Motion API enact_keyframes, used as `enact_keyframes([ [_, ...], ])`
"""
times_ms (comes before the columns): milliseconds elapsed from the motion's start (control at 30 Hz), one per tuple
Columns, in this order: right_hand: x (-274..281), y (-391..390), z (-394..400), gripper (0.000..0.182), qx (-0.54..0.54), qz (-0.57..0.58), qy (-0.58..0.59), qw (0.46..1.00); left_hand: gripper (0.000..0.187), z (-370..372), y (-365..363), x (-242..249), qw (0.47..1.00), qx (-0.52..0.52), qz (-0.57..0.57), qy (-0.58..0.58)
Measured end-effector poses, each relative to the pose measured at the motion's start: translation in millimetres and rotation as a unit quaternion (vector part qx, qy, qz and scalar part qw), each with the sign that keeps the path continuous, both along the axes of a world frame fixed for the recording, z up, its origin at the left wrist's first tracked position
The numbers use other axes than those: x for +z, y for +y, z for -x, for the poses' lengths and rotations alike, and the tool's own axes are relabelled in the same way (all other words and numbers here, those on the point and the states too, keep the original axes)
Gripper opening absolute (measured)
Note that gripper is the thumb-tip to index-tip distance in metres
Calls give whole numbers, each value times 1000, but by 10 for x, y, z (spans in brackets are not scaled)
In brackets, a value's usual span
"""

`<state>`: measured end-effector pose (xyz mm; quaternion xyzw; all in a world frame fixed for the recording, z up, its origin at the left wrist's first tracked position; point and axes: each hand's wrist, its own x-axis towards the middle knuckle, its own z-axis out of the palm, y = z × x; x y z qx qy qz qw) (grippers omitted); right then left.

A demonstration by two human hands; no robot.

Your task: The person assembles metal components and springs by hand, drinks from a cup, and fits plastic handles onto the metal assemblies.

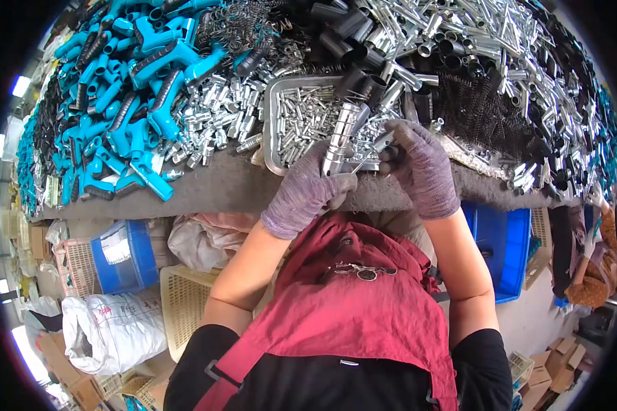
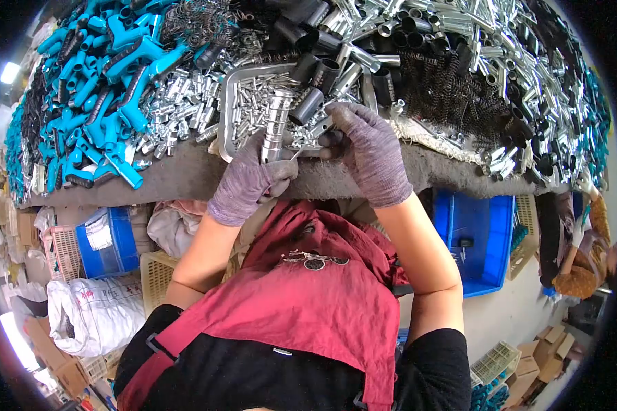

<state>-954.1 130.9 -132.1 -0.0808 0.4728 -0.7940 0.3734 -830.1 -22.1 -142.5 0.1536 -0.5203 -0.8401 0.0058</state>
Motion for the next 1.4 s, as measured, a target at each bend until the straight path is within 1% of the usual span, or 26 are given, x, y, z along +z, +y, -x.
enact_keyframes([
  [67,42,34,-16,26,-14,-25,25,999,44,8,17,3,998,-14,55,0],
  [133,60,77,-40,25,-12,-60,43,997,43,7,73,187,999,-12,42,15],
  [200,-97,248,-21,24,130,-122,259,949,41,-22,98,364,967,-53,221,-111],
  [233,-76,321,-34,24,115,-132,258,950,42,-74,80,250,963,-68,255,-45],
  [300,-42,380,-131,20,265,-184,317,892,44,-133,27,130,944,-141,298,-31],
  [333,-123,397,-279,20,236,-138,371,887,45,-154,16,74,918,-197,344,-20],
  [400,-299,476,-457,24,216,-154,610,746,46,-275,68,-95,893,-220,391,-25],
  [467,-289,547,-586,31,257,-228,634,693,47,-314,128,-142,866,-234,441,-28],
  [533,-289,625,-564,32,255,-234,633,692,46,-323,176,-144,825,-162,539,45],
  [567,-283,672,-523,32,245,-260,647,673,46,-351,144,-145,824,-168,538,49],
  [600,-284,725,-480,32,236,-286,660,654,43,-402,46,-147,924,-74,376,-12],
  [633,-300,775,-405,27,204,-312,662,650,41,-435,-84,-156,978,24,195,-75],
  [700,-282,871,-256,21,158,-336,649,664,44,-414,-487,-257,921,148,349,-91],
  [733,-282,916,-181,16,114,-354,638,674,41,-316,-534,-148,803,160,559,-129],
  [767,-403,965,-107,13,68,-347,669,654,39,-232,-576,-35,637,164,736,-159],
  [800,-406,982,-44,13,65,-349,667,655,39,-226,-682,-87,637,161,738,-157],
  [867,-419,1001,37,17,35,-359,709,606,38,-258,-951,-293,562,159,805,-99],
  [900,-493,972,70,19,25,-360,732,577,35,-250,-975,-343,571,144,803,-94],
  [1000,-522,908,107,18,19,-344,751,563,36,-274,-931,-342,564,131,811,-85],
  [1033,-518,892,115,16,22,-349,753,558,33,-262,-875,-262,518,141,842,-55],
  [1067,-530,885,114,16,24,-343,750,564,33,-247,-736,-161,514,138,844,-62],
  [1133,-557,888,130,16,18,-340,751,566,28,-183,-333,-5,503,239,829,-55],
  [1167,-569,890,132,16,16,-332,750,571,22,-209,-193,-73,537,195,818,-65],
  [1233,-557,888,137,15,20,-329,748,577,18,-98,283,-123,679,-8,729,81],
  [1300,-571,889,144,14,12,-326,751,574,16,143,645,-169,608,-36,773,178],
  [1400,-577,902,150,13,20,-335,751,568,17,309,694,-361,645,-57,743,167],
])
